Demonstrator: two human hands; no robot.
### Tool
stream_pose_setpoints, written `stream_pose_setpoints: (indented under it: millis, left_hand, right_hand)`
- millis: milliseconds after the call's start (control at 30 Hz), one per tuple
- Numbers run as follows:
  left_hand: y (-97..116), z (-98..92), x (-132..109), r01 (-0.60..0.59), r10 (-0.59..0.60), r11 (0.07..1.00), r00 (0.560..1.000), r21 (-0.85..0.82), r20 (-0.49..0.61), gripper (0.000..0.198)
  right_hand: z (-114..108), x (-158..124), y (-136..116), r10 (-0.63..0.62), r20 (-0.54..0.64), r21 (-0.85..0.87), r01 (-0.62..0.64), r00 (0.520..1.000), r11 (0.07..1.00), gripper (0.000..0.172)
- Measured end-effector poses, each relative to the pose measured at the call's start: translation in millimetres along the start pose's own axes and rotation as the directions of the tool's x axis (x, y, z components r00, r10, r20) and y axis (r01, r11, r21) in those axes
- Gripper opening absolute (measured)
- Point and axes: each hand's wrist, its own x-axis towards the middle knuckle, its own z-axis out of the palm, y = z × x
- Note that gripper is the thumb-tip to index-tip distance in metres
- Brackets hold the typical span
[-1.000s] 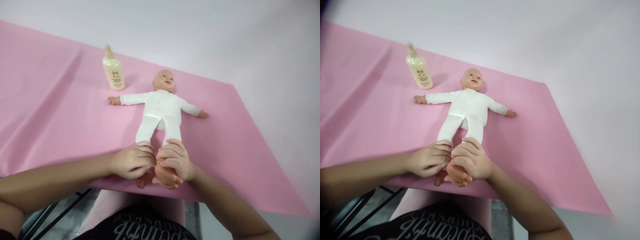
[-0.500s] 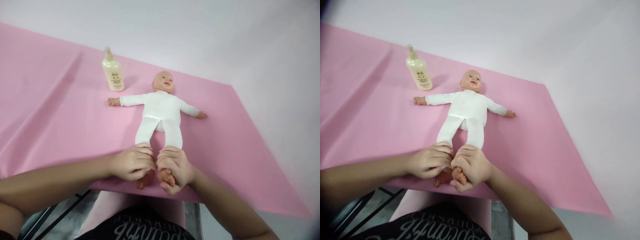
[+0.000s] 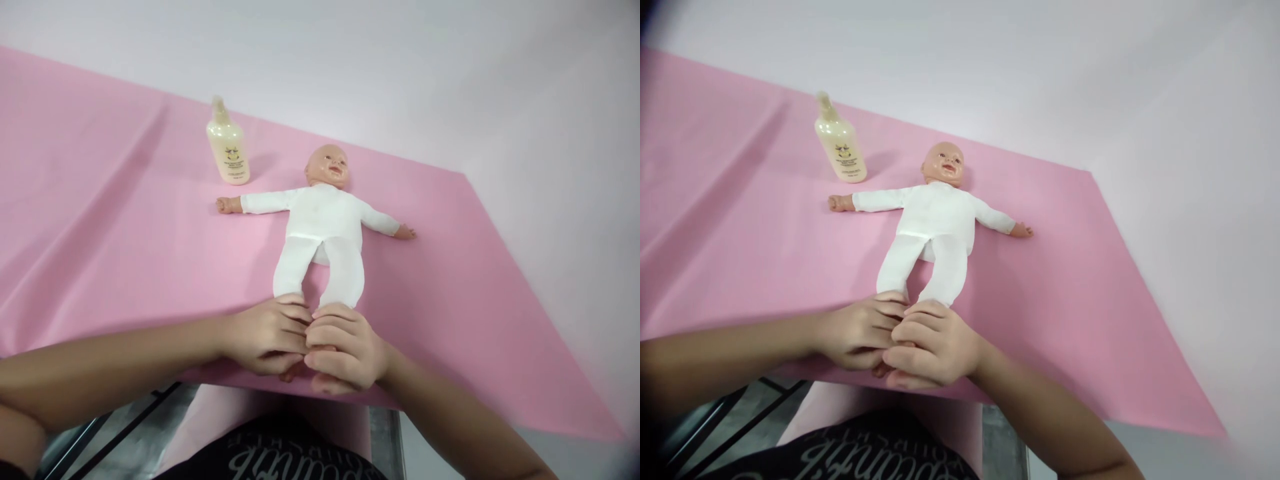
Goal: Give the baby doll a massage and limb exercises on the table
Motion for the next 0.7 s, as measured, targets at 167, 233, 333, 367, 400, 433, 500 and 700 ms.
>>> stream_pose_setpoints:
  millis: [167,233,333,367,400,433,500,700]
  left_hand:
    - [0.6,-1.2,1.5,-0.027,0.028,0.999,0.999,0.02,-0.038,0.022]
    - [0.8,-1.7,2.2,-0.025,0.027,0.999,0.999,0.03,-0.039,0.022]
    - [0.6,-1.6,2.0,-0.019,0.019,0.999,0.999,0.032,-0.026,0.018]
    - [0.5,-1.5,1.6,-0.017,0.018,0.999,1.0,0.034,-0.019,0.017]
    - [0.4,-1.3,1.1,-0.015,0.015,0.999,1.0,0.037,-0.012,0.017]
    - [0.3,-1.3,0.6,-0.012,0.012,0.999,1.0,0.041,-0.004,0.018]
    - [0.4,-1.5,0.1,-0.005,0.005,0.999,1.0,0.046,0.014,0.02]
    - [2.1,-1.3,2.2,-0.004,0.004,1.0,1.0,-0.016,0.002,0.021]
  right_hand:
    - [-0.7,0.9,2.8,0.113,-0.032,-0.149,-0.116,0.993,0.982,0.027]
    - [-1.6,1.4,2.2,0.156,-0.03,-0.161,-0.158,0.987,0.974,0.022]
    - [-2.0,3.3,-1.0,0.199,-0.019,-0.111,-0.2,0.98,0.973,0.016]
    - [-1.9,4.2,-2.2,0.207,-0.016,-0.088,-0.208,0.978,0.974,0.016]
    - [-1.9,5.0,-3.3,0.215,-0.012,-0.066,-0.215,0.977,0.974,0.015]
    - [-2.0,5.8,-4.1,0.221,-0.007,-0.046,-0.222,0.975,0.974,0.015]
    - [-2.4,6.3,-4.8,0.228,0.004,-0.002,-0.228,0.974,0.974,0.012]
    - [-3.7,0.2,-4.4,0.152,0.013,0.085,-0.152,0.988,0.985,0.011]
